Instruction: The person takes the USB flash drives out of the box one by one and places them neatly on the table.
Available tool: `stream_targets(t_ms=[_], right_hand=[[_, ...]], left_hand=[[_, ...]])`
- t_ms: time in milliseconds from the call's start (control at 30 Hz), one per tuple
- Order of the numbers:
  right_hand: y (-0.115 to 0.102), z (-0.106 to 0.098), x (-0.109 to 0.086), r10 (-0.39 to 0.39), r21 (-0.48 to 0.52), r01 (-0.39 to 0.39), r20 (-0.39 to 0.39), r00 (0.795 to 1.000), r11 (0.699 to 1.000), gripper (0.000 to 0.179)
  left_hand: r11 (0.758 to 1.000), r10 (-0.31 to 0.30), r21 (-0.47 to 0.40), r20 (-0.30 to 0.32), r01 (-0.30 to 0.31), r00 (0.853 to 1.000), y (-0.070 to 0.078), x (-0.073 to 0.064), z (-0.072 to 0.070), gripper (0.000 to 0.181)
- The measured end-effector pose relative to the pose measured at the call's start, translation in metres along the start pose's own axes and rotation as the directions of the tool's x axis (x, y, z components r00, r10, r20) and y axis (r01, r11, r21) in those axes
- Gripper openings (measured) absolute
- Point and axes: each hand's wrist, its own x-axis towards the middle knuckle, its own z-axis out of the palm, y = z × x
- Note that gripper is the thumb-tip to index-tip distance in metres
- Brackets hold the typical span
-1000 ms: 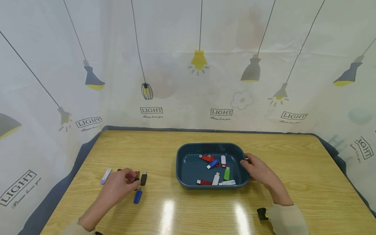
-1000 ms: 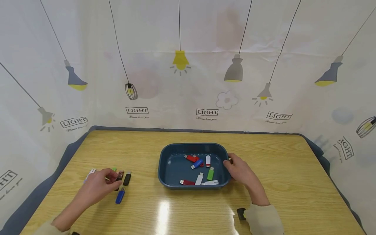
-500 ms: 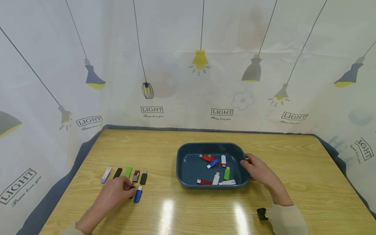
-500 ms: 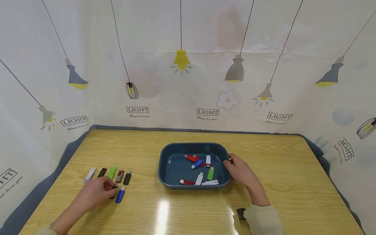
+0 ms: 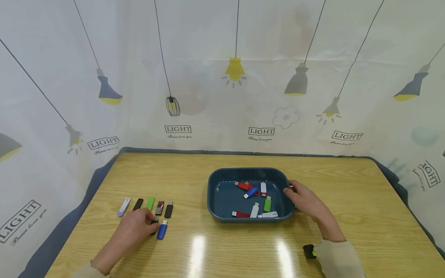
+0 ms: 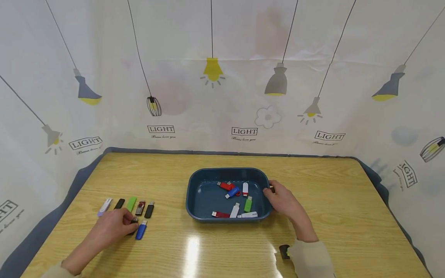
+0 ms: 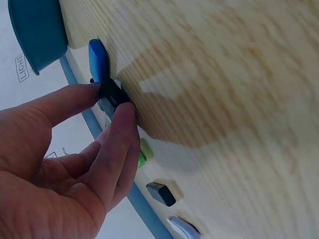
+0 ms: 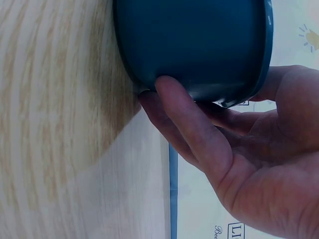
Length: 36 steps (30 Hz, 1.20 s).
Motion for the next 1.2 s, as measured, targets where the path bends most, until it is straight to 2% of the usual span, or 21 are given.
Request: stream_targets(t_ms=[467, 800, 967, 1067, 1200], right_hand=[[0.001, 0.0, 0.001, 0.0, 0.014, 0.0, 0.004, 1.0, 1.0, 0.054], [0.003, 0.0, 0.001, -0.003, 0.014, 0.003, 0.009, 1.0, 1.0, 0.054], [0.004, -0.001, 0.001, -0.009, 0.021, 0.009, 0.01, 1.0, 1.0, 0.054], [0.003, 0.0, 0.0, -0.011, 0.019, 0.011, 0.009, 1.0, 1.0, 0.054], [0.002, 0.0, 0.0, -0.012, 0.02, 0.012, 0.009, 1.0, 1.0, 0.053]], left_hand=[[1.0, 0.0, 0.006, -0.001, 0.0, 1.0, 0.0, 0.0, 0.0, 0.02], [1.0, -0.013, 0.003, 0.026, 0.013, 1.0, 0.001, -0.001, -0.006, 0.022], [0.998, 0.057, -0.017, -0.057, -0.058, 0.997, 0.011, -0.002, -0.015, 0.023], [0.992, 0.126, -0.01, -0.128, -0.128, 0.984, 0.021, -0.003, -0.02, 0.017], [0.983, 0.184, 0.004, -0.154, -0.186, 0.971, 0.037, -0.003, -0.028, 0.014]])
